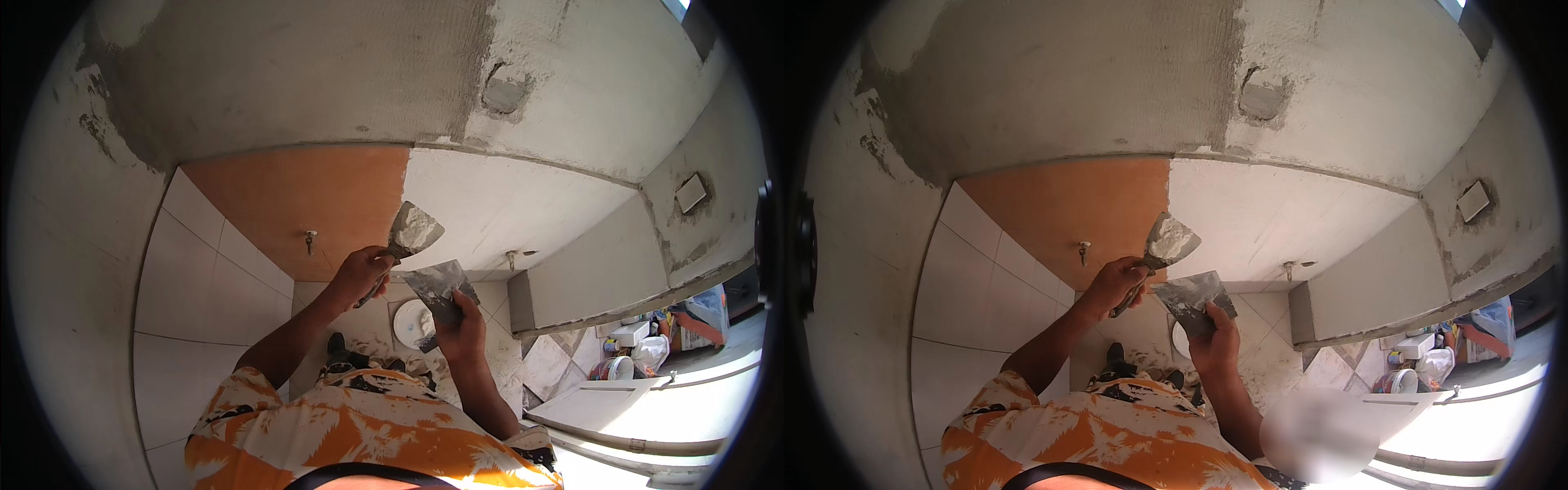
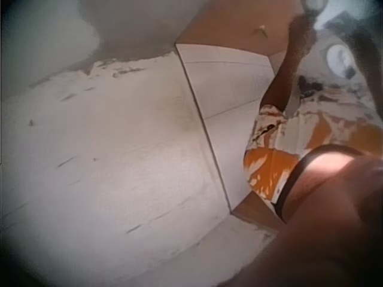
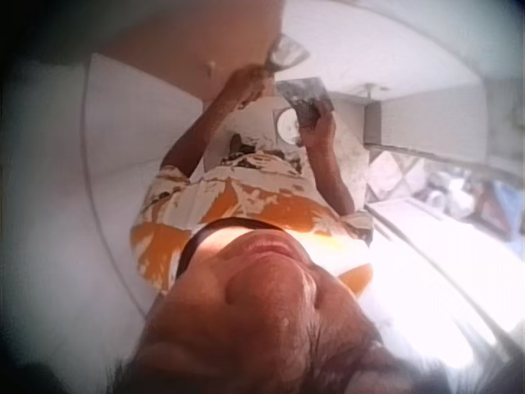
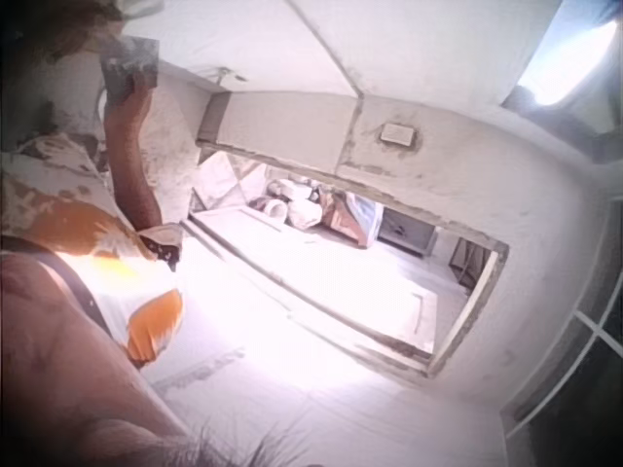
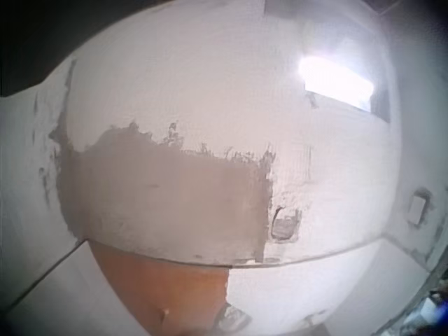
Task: The person scoops plaster from a bucket using a trowel and applies it to the wall with a putty knife. They repeatedly smooth the plaster across the wall surface, occasionally returning to the bucket to reload the trowel.
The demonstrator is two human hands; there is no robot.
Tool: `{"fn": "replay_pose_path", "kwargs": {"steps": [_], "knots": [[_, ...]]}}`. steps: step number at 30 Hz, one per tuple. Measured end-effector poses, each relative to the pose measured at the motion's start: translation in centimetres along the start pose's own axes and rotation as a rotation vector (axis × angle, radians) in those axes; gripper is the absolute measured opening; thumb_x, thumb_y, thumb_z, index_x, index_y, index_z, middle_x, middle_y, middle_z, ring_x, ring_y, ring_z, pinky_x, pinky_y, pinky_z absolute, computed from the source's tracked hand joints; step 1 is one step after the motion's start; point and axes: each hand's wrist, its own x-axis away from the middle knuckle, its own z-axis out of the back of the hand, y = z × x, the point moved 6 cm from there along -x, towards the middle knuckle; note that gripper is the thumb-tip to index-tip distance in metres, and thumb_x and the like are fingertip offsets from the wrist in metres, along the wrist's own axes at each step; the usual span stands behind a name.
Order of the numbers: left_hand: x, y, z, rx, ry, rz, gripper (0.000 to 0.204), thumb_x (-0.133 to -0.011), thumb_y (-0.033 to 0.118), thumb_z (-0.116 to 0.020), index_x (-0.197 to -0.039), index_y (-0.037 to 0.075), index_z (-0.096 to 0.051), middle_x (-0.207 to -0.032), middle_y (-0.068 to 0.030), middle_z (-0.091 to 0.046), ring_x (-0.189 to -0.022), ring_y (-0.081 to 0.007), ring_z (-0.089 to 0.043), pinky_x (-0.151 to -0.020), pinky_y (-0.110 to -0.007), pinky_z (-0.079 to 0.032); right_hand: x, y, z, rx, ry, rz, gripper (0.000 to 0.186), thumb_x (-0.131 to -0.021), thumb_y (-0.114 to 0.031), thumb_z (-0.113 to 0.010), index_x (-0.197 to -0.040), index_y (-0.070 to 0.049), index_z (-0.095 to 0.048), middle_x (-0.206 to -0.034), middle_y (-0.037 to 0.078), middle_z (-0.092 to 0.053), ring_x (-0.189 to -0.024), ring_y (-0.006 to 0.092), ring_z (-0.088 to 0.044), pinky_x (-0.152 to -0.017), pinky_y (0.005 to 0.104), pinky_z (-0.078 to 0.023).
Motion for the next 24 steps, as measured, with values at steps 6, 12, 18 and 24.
{"fn": "replay_pose_path", "kwargs": {"steps": [6, 12, 18, 24], "knots": [[1.2, 0.0, 0.2, -0.364, 0.239, -0.5, 0.03, -0.098, 0.009, -0.058, -0.127, 0.002, -0.058, -0.082, -0.0084, -0.063, -0.068, -0.0142, -0.061, -0.062, -0.032, -0.051, -2.4, 2.1, -4.9, 0.038, 0.001, 0.046, 0.026, -0.096, -0.006, -0.052, -0.12, 0.005, -0.054, -0.113, 0.015, -0.065, -0.103, 0.0251, -0.067, -0.089, 0.0389, -0.057], [0.8, 3.3, 3.2, -0.635, 0.221, -0.931, 0.037, -0.091, 0.003, -0.063, -0.128, 0.003, -0.06, -0.09, -0.0134, -0.065, -0.082, -0.0261, -0.064, -0.072, -0.035, -0.052, -2.4, 1.7, -9.6, 0.135, -0.022, 0.129, 0.018, -0.098, -0.013, -0.056, -0.112, -0.003, -0.061, -0.103, 0.009, -0.069, -0.09, 0.0194, -0.069, -0.075, 0.0314, -0.056], [-0.9, 6.0, 6.8, -0.745, 0.25, -1.194, 0.036, -0.086, 0.006, -0.07, -0.121, 0.009, -0.063, -0.091, -0.0078, -0.068, -0.083, -0.0249, -0.065, -0.071, -0.037, -0.054, -3.4, 0.3, -12.1, 0.293, -0.057, 0.282, 0.016, -0.098, -0.017, -0.056, -0.107, -0.007, -0.065, -0.099, 0.006, -0.071, -0.087, 0.0169, -0.069, -0.071, 0.0285, -0.056], [-3.4, 1.6, 12.9, -0.731, 0.314, -0.918, 0.031, -0.09, 0.013, -0.067, -0.12, 0.007, -0.065, -0.092, -0.0106, -0.069, -0.086, -0.0269, -0.067, -0.075, -0.038, -0.054, -5.2, -5.4, -17.5, 0.145, -0.046, 0.344, 0.016, -0.098, -0.024, -0.057, -0.108, -0.016, -0.065, -0.096, -0.002, -0.072, -0.083, 0.0135, -0.07, -0.066, 0.031, -0.056]]}}
